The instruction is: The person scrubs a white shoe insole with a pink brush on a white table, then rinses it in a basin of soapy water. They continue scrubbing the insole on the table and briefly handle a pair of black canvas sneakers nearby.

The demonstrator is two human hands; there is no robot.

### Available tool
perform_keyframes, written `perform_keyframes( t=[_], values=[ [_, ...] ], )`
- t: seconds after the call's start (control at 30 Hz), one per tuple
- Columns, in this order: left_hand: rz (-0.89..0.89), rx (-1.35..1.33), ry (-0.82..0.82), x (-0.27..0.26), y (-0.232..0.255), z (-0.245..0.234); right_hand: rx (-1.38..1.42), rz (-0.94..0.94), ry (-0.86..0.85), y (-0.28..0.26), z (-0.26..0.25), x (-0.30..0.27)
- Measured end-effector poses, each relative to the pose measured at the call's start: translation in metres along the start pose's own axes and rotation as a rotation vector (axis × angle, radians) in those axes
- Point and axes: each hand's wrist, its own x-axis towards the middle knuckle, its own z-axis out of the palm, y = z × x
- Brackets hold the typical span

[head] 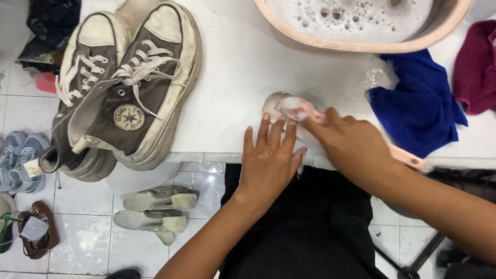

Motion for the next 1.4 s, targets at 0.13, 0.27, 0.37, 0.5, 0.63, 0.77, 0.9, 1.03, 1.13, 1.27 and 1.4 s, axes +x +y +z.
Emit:
perform_keyframes(
  t=[0.13, 0.27, 0.37, 0.5, 0.63, 0.77, 0.9, 1.03, 1.13, 1.27, 1.4],
  values=[
    [0.012, -0.006, 0.075, 0.003, 0.003, 0.000, -0.061, 0.038, -0.094, 0.020, -0.003, -0.039],
    [0.033, 0.027, 0.101, 0.008, 0.004, -0.003, 0.078, 0.036, 0.060, -0.007, -0.010, 0.020],
    [-0.002, -0.011, 0.053, 0.008, 0.001, -0.013, 0.066, 0.036, 0.080, 0.003, 0.000, -0.003],
    [-0.030, -0.001, 0.076, 0.016, -0.011, -0.011, 0.037, 0.078, 0.006, 0.011, 0.002, -0.013],
    [-0.029, -0.020, 0.123, 0.017, -0.023, 0.012, 0.149, 0.045, 0.082, -0.018, 0.011, 0.052],
    [-0.076, -0.131, 0.179, 0.024, -0.029, 0.018, 0.193, 0.129, 0.083, -0.004, 0.014, 0.000],
    [-0.124, -0.083, 0.267, 0.032, -0.028, 0.020, 0.064, 0.130, 0.002, 0.000, 0.006, -0.024],
    [-0.176, 0.065, 0.240, 0.030, -0.021, 0.004, 0.114, 0.138, 0.152, -0.023, 0.026, 0.035],
    [-0.209, 0.066, 0.193, 0.034, -0.023, 0.000, 0.174, 0.128, 0.024, -0.009, 0.013, 0.012],
    [-0.237, 0.079, 0.178, 0.036, -0.025, 0.006, 0.026, 0.178, -0.086, 0.011, 0.008, -0.054],
    [-0.170, 0.181, 0.102, 0.033, -0.027, 0.004, 0.158, 0.181, -0.024, -0.021, 0.010, 0.008]
  ],
)
